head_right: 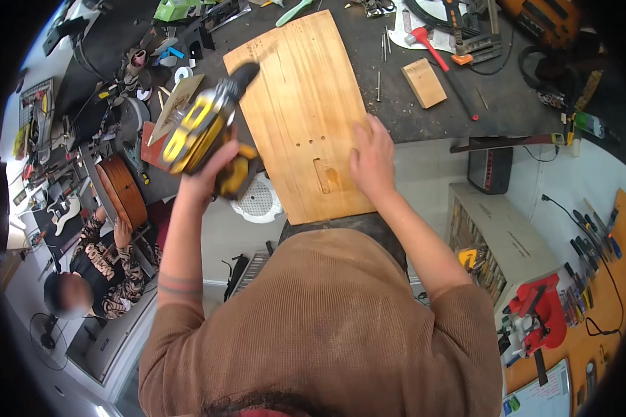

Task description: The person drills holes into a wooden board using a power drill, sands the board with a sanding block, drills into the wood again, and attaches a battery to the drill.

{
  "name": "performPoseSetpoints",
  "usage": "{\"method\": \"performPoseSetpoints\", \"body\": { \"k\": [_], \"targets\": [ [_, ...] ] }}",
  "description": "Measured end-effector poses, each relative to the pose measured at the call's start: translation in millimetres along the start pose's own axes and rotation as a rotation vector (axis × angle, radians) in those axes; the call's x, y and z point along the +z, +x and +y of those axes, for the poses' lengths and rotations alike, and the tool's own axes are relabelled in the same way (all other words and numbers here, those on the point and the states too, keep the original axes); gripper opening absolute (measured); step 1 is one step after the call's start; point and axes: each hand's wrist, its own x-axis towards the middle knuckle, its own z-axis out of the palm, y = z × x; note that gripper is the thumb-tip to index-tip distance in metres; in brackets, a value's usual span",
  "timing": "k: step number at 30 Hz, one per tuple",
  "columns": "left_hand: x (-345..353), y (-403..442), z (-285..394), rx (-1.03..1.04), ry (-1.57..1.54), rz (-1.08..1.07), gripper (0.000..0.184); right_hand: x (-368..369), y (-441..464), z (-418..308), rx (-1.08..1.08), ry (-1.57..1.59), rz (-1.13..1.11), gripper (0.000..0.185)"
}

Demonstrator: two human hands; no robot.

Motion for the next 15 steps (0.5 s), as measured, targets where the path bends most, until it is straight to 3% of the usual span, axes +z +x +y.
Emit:
{"method": "performPoseSetpoints", "body": {
  "k": [1, 5, 8, 13, 15],
  "targets": [
    [-11, -12, -14, 0.016, -0.106, -0.106, 0.032, 2, -6, 4, 0.09, 0.049, 0.046, 0.055],
    [-4, -65, -36, -0.09, -0.207, 0.003, 0.053, 1, -34, 11, 0.658, 0.364, 0.013, 0.035],
    [-18, -73, -60, -0.132, -0.307, -0.059, 0.044, 19, -55, 46, 0.778, 0.5, -0.237, 0.029],
    [-29, -78, -76, -0.144, -0.214, -0.044, 0.046, 4, -58, 30, 0.739, 0.676, -0.124, 0.032],
    [-42, -86, -93, -0.162, -0.122, -0.051, 0.071, -9, -55, 20, 0.723, 0.693, -0.106, 0.032]
  ]
}}
